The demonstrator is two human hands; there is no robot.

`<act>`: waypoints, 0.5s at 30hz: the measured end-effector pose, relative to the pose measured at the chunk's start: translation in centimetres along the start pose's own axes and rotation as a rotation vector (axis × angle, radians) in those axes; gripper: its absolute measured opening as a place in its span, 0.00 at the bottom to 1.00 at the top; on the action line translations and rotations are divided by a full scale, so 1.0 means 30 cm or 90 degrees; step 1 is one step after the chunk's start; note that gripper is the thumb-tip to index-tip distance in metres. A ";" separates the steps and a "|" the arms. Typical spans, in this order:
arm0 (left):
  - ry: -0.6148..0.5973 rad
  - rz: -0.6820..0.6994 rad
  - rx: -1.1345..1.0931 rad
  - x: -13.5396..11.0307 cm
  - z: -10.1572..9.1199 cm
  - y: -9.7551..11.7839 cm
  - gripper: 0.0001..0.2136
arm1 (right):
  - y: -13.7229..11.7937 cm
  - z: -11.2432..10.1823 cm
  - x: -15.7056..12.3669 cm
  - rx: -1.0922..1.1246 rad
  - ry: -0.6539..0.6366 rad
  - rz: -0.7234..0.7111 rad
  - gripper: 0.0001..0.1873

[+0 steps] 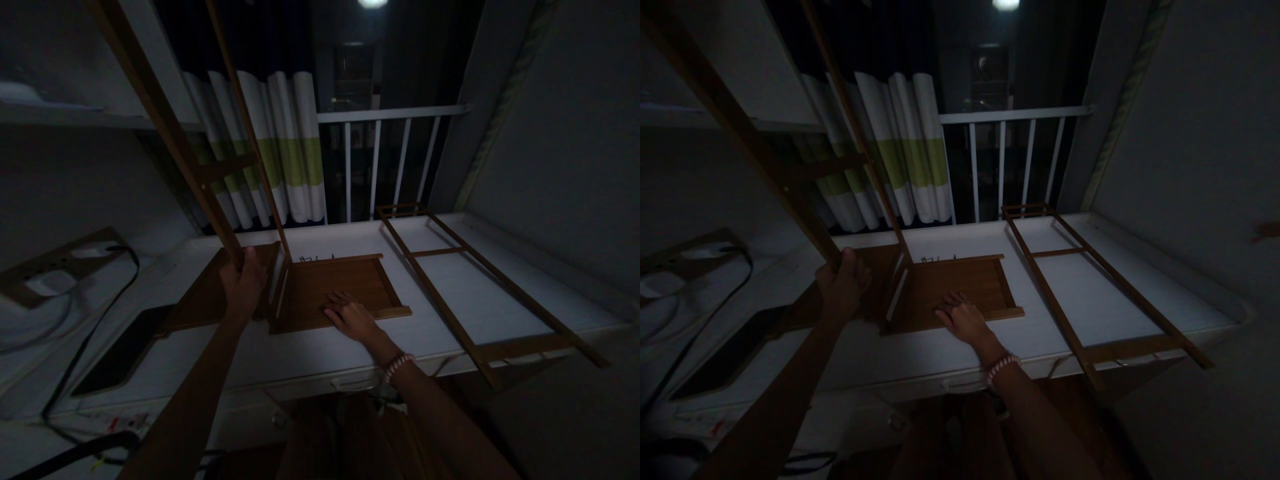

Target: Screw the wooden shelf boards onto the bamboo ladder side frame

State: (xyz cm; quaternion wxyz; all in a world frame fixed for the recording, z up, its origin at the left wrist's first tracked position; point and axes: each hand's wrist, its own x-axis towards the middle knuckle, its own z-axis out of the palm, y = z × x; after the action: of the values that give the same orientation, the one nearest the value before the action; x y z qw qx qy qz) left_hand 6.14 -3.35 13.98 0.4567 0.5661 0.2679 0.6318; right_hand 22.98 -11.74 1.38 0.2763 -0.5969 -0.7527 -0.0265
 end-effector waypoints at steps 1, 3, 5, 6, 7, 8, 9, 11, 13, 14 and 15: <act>-0.002 0.001 -0.002 0.000 -0.002 -0.001 0.18 | -0.001 -0.001 0.000 -0.001 0.001 0.001 0.20; -0.002 0.005 -0.003 0.002 -0.005 -0.004 0.18 | -0.002 -0.003 -0.001 -0.001 0.001 0.004 0.20; -0.002 0.007 -0.001 0.003 -0.007 -0.006 0.18 | -0.001 -0.004 -0.002 0.000 -0.003 0.006 0.20; -0.004 0.007 0.000 0.003 -0.006 -0.006 0.18 | -0.001 -0.002 -0.002 0.001 -0.006 0.007 0.20; -0.005 0.004 0.001 0.003 -0.005 -0.006 0.18 | 0.001 -0.001 -0.003 0.000 -0.007 0.008 0.20; -0.006 0.000 0.000 0.003 -0.002 -0.005 0.18 | 0.002 0.002 -0.003 0.000 -0.008 0.009 0.20; -0.006 -0.003 0.000 0.002 0.000 -0.004 0.17 | 0.003 0.005 -0.004 0.000 -0.007 0.010 0.20; -0.006 -0.006 0.003 0.000 0.005 -0.002 0.17 | 0.006 0.009 -0.004 0.001 -0.005 0.012 0.19; -0.008 -0.005 0.015 0.001 0.005 -0.001 0.17 | 0.007 0.011 -0.005 0.003 -0.003 0.015 0.19; -0.004 -0.003 0.025 0.003 0.001 -0.001 0.17 | 0.007 0.011 -0.005 0.004 -0.004 0.016 0.19; 0.007 0.000 0.040 0.005 -0.004 0.000 0.18 | 0.007 0.010 -0.004 0.005 -0.004 0.016 0.19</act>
State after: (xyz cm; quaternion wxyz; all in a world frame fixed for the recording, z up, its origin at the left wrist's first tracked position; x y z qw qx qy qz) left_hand 6.02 -3.19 14.01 0.4370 0.5769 0.2899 0.6262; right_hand 23.08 -11.69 1.02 0.2768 -0.6054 -0.7460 -0.0180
